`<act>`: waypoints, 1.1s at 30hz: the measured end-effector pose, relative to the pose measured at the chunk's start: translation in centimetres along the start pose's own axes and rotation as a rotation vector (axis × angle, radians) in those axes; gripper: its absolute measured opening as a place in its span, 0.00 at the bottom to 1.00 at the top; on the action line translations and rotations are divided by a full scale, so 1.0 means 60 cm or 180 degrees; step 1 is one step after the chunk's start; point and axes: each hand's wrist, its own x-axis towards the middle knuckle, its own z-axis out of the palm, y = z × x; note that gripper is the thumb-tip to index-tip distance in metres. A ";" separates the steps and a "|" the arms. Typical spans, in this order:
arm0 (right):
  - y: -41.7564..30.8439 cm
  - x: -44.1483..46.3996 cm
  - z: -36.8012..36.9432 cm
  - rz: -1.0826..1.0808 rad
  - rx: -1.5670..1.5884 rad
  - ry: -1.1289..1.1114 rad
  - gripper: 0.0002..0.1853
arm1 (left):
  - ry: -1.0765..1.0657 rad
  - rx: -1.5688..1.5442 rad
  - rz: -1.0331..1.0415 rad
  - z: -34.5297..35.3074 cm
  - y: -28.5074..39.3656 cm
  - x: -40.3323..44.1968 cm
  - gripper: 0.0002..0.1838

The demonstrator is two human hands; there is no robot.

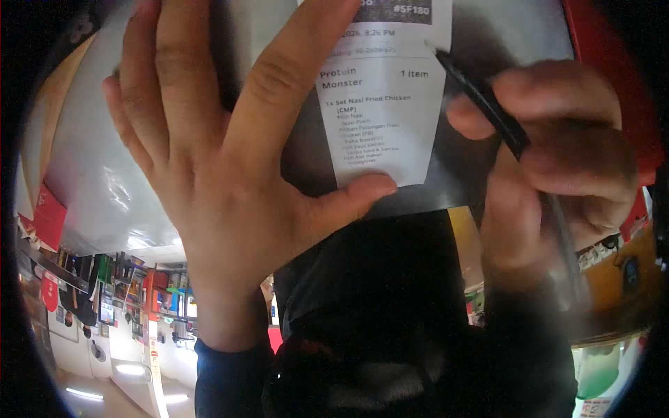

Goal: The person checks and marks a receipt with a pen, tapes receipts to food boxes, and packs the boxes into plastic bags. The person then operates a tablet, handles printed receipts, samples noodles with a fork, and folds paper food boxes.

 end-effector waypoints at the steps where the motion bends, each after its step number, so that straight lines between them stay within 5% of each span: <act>1: 0.004 0.002 -0.001 0.0007 -0.0003 -0.0089 0.12 | -0.0005 -0.0012 -0.0013 0.001 0.000 -0.002 0.48; 8: -0.016 0.017 0.050 0.0051 -0.0065 -0.0294 0.21 | -0.0007 -0.0014 -0.0043 0.001 -0.002 -0.006 0.48; 16: -0.013 0.028 0.028 -0.0194 -0.0823 -0.0787 0.18 | -0.0013 -0.0058 -0.0095 0.003 0.002 -0.011 0.48; 22: -0.004 0.004 0.056 -0.0192 -0.0677 -0.0157 0.18 | -0.0047 -0.0059 -0.0112 0.002 0.002 -0.016 0.48; 28: 0.023 -0.007 0.027 -0.1007 -0.0231 -0.0145 0.18 | -0.0062 -0.0076 -0.0128 0.005 0.007 -0.013 0.47; 33: -0.008 0.006 0.033 -0.0469 -0.0468 -0.0423 0.18 | -0.0075 -0.0086 -0.0141 0.004 0.007 -0.006 0.47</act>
